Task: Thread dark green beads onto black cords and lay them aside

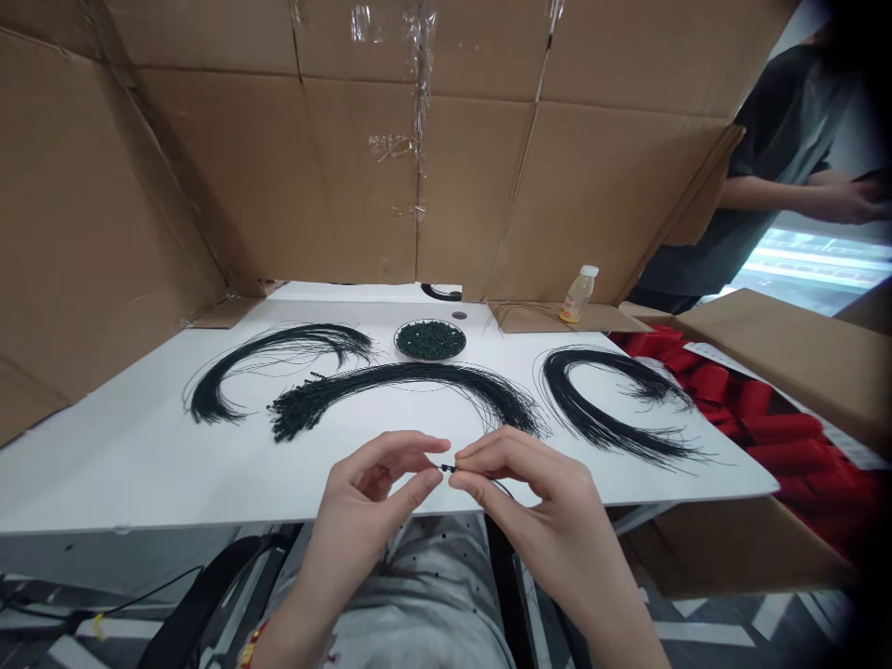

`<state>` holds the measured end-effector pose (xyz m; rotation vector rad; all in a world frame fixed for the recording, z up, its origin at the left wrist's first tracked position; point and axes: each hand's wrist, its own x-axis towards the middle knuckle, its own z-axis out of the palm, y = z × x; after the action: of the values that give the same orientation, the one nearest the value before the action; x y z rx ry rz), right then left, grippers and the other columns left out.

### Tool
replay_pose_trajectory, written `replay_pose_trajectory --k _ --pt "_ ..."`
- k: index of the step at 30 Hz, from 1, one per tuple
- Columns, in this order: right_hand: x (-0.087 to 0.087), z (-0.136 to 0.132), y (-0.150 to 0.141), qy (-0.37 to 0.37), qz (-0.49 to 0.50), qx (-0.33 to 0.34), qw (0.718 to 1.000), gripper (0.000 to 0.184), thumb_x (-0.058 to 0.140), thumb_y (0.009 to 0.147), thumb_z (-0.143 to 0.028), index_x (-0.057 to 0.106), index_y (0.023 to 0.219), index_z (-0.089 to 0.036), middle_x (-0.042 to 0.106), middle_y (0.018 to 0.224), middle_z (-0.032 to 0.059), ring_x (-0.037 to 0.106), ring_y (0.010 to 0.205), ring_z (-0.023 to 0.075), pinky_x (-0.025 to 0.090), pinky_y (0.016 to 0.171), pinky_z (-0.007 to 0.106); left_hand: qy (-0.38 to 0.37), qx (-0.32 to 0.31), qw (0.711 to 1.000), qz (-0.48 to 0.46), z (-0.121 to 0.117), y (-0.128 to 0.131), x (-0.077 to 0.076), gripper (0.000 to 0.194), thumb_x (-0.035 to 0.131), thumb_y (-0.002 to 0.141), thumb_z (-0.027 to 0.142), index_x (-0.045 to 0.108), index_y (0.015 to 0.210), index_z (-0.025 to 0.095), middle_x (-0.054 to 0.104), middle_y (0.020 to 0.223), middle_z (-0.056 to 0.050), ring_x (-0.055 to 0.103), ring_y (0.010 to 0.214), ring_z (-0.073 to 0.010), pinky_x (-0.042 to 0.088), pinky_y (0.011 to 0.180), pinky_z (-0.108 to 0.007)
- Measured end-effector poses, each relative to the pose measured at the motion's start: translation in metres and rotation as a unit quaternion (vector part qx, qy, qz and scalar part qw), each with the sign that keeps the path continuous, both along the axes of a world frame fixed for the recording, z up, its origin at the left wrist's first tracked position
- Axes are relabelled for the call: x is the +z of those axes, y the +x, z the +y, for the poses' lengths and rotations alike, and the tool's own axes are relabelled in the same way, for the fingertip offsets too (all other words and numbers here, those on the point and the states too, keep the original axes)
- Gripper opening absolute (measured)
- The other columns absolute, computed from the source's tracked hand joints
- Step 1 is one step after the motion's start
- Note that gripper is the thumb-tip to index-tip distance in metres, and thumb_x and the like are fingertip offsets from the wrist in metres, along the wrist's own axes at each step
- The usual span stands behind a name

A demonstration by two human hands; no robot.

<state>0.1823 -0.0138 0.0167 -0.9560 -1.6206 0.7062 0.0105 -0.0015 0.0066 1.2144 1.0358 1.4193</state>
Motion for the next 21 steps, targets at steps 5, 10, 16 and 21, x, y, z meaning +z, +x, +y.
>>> replay_pose_trajectory --k 5,10,16,21 --pt "0.001 0.0 -0.001 0.008 -0.019 -0.007 1.0 0.014 0.073 0.092 -0.016 0.069 0.079 -0.021 0.073 0.084 0.003 0.069 0.078 0.019 0.055 0.07 0.03 0.081 -0.026 0.994 0.062 0.004 -0.006 -0.003 0.008 0.078 0.082 0.023 0.081 0.075 0.023 0.074 0.079 -0.005 0.066 0.078 -0.02 0.054 0.071 -0.027" --pt "-0.001 0.001 -0.002 -0.009 -0.029 -0.008 1.0 0.014 0.073 0.092 -0.017 0.069 0.079 -0.021 0.072 0.084 0.0023 0.068 0.077 0.0175 0.054 0.069 0.028 0.142 0.02 0.981 0.134 0.002 -0.001 -0.005 0.013 0.071 0.087 0.017 0.077 0.077 0.024 0.073 0.08 -0.005 0.066 0.08 -0.0214 0.05 0.071 -0.028" --pt "-0.003 0.008 -0.005 -0.034 -0.03 -0.018 0.999 0.013 0.071 0.091 -0.016 0.067 0.079 -0.021 0.07 0.082 0.0005 0.064 0.076 0.0154 0.052 0.071 0.026 0.242 0.08 0.944 0.212 0.002 0.004 -0.01 0.019 0.064 0.087 0.009 0.067 0.077 0.025 0.065 0.076 0.0 0.06 0.072 -0.0187 0.045 0.071 -0.028" --pt "-0.007 0.012 -0.005 -0.107 -0.05 0.012 0.993 0.006 0.066 0.093 -0.018 0.071 0.093 -0.022 0.073 0.09 -0.0002 0.057 0.068 0.0133 0.046 0.06 0.024 0.197 0.024 0.951 0.235 0.005 0.0 -0.015 0.02 0.057 0.09 0.008 0.059 0.078 0.024 0.06 0.079 0.0 0.058 0.075 -0.0178 0.044 0.071 -0.027"
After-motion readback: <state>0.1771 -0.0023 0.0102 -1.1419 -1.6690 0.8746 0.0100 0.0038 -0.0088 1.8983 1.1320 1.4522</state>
